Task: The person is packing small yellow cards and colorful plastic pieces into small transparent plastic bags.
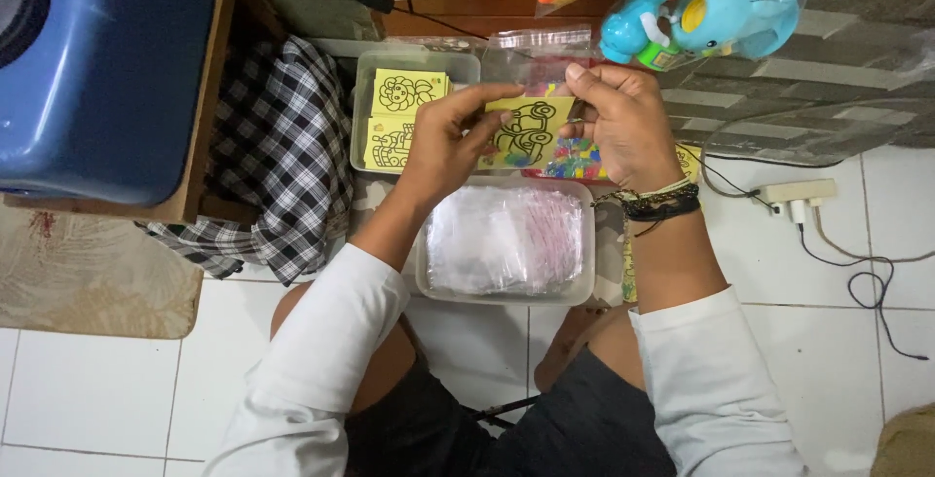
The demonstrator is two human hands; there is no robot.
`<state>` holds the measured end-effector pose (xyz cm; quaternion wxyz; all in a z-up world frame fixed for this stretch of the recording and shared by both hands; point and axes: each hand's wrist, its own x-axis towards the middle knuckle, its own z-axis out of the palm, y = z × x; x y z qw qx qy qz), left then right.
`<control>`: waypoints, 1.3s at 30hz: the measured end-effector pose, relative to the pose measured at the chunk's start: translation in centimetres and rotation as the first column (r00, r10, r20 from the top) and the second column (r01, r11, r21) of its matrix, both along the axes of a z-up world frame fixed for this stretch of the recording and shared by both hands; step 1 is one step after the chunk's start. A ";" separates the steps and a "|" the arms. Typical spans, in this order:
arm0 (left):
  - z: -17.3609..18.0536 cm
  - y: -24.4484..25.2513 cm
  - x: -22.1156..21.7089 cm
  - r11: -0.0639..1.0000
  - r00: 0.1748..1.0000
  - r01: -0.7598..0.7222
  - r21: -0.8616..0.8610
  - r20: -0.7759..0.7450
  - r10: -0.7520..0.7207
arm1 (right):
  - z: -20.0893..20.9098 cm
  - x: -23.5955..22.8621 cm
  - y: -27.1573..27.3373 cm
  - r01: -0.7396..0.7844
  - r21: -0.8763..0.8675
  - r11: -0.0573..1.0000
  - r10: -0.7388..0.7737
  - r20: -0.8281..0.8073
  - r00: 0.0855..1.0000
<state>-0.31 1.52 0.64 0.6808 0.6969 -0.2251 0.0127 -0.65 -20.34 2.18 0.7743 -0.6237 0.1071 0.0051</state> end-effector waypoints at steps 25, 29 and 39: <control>0.1 1.5 0.9 0.987 0.990 -0.114 0.109 0.095 0.104 | 1.0 -1.3 -0.5 -0.060 -0.577 0.815 0.300 0.330 0.895; -0.4 1.6 1.1 0.974 0.985 -0.168 0.152 0.076 0.158 | -0.4 -0.9 -0.9 -0.045 -0.627 0.777 0.294 0.299 0.908; -1.1 1.7 1.9 0.993 0.995 -0.095 0.066 -0.022 0.097 | -1.4 -0.4 -1.0 -0.062 -0.613 0.788 0.329 0.333 0.883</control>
